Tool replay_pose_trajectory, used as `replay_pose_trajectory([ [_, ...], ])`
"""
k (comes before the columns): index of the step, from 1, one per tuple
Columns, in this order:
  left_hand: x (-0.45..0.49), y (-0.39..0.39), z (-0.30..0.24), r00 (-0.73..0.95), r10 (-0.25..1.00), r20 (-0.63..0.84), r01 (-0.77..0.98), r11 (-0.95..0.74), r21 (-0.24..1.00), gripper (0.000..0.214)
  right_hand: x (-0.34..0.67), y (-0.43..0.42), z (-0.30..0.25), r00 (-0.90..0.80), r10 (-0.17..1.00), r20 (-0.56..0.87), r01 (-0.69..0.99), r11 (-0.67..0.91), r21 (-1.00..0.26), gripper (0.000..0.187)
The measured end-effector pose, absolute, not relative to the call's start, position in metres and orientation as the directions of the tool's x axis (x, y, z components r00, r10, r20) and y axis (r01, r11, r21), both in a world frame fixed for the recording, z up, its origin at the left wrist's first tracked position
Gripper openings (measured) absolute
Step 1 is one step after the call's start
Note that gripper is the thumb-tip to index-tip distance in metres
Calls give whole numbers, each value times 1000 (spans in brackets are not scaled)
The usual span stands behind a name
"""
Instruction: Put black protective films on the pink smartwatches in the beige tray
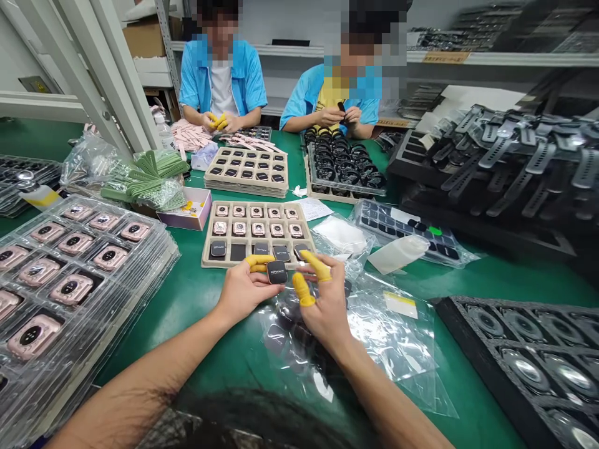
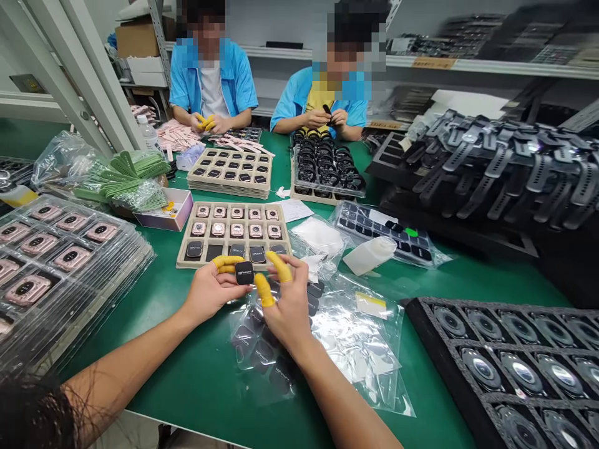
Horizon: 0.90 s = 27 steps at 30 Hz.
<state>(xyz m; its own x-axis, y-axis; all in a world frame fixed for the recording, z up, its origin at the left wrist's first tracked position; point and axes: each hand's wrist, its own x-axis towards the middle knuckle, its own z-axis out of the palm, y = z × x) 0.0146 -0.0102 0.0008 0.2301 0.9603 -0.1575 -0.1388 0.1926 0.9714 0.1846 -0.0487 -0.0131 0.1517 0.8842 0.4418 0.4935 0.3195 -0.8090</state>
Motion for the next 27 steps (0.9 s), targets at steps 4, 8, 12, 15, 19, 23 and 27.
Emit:
replay_pose_trajectory([
  [4, 13, -7, 2, 227, 962, -151, -177, 193, 965, 65, 195, -47, -12, -350, 798, 491, 762, 547, -346, 51],
  [8, 13, -8, 2, 234, 961, -150, -170, 192, 966, 60, 199, -46, -13, -235, 875, 423, 905, 356, -234, 51],
  [12, 12, -9, 1, 233, 960, -153, -162, 193, 968, 62, 202, -46, -12, -266, 855, 445, 886, 399, -236, 55],
  [15, 11, -9, 2, 235, 960, -154, -136, 189, 973, 63, 206, -44, -12, -425, 795, 433, 804, 551, -222, 53],
  [19, 10, -9, 3, 247, 956, -157, -125, 192, 973, 60, 213, -38, -17, -249, 845, 474, 865, 414, -284, 48],
  [23, 9, -7, 1, 233, 962, -138, -144, 175, 974, 60, 212, -38, -19, -273, 828, 490, 830, 460, -316, 48],
  [27, 8, -6, 0, 253, 958, -138, -156, 181, 971, 64, 209, -36, -19, -360, 786, 502, 772, 553, -313, 44],
])
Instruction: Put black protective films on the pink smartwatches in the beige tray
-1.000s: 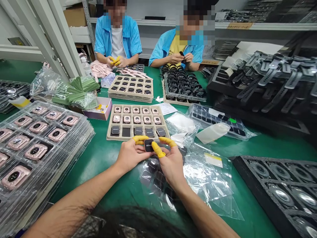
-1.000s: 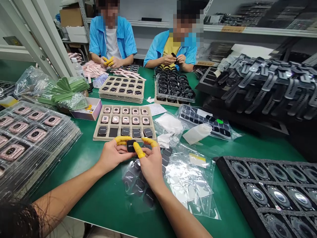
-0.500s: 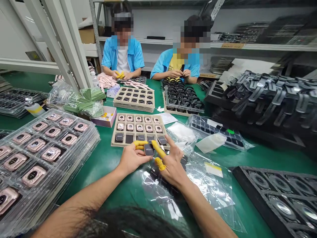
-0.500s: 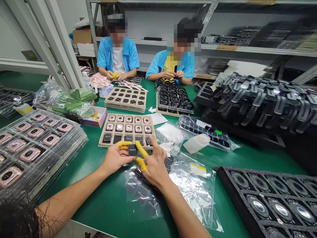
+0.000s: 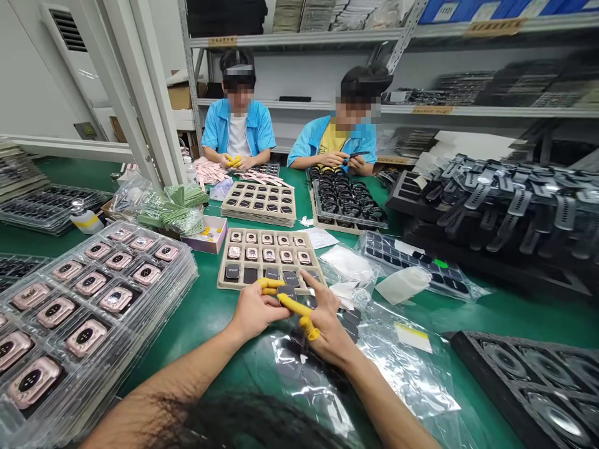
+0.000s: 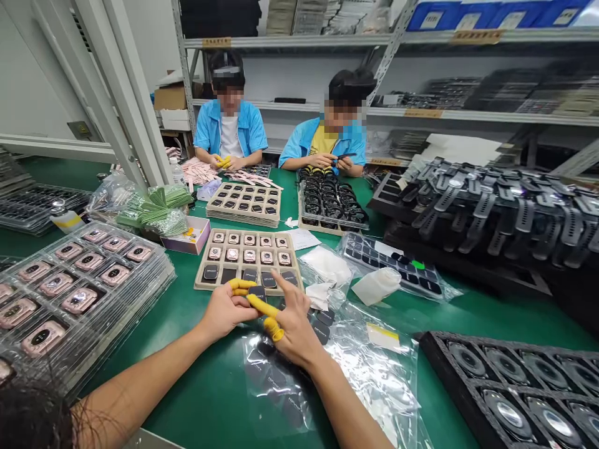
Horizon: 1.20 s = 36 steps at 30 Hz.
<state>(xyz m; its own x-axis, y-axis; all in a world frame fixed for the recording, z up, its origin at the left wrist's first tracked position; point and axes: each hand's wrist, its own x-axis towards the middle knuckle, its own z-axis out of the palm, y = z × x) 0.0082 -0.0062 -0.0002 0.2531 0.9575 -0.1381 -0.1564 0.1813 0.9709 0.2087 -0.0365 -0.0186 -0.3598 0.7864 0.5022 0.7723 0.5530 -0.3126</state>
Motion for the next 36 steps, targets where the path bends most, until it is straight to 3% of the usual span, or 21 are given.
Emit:
replay_pose_trajectory([
  [4, 8, -7, 0, 259, 956, -135, -133, 174, 976, 61, 214, -33, -21, -118, 834, 539, 828, 382, -409, 44],
  [9, 8, -6, -1, 247, 959, -137, -108, 167, 980, 59, 211, -35, -21, -348, 793, 501, 757, 553, -349, 45],
  [13, 9, -7, 0, 237, 961, -143, -110, 173, 979, 59, 210, -33, -21, -160, 840, 519, 838, 393, -378, 42],
  [18, 9, -8, 5, 220, 966, -135, -131, 166, 977, 60, 216, -31, -23, -359, 802, 477, 749, 552, -365, 43],
  [22, 8, -9, 8, 225, 965, -135, -173, 176, 969, 60, 215, -29, -22, -102, 856, 507, 792, 378, -480, 39],
  [24, 9, -9, 7, 212, 968, -132, -177, 171, 969, 61, 205, -31, -22, -67, 861, 505, 675, 411, -612, 36],
  [26, 10, -9, 3, 217, 969, -119, -150, 154, 977, 61, 192, -34, -21, -27, 911, 412, 451, 379, -808, 51],
  [28, 12, -10, -1, 249, 962, -112, -103, 142, 984, 58, 180, -36, -20, 36, 967, 254, 211, 241, -947, 69],
  [30, 13, -12, -5, 292, 948, -126, -64, 151, 986, 57, 174, -37, -18, 110, 986, 123, 63, 116, -991, 69],
  [32, 14, -13, -6, 306, 942, -139, -50, 161, 986, 60, 175, -37, -14, 206, 977, 56, 22, 53, -998, 55],
  [36, 14, -14, -5, 301, 945, -131, -58, 155, 986, 59, 181, -39, -7, 197, 977, 84, 81, 69, -994, 47],
])
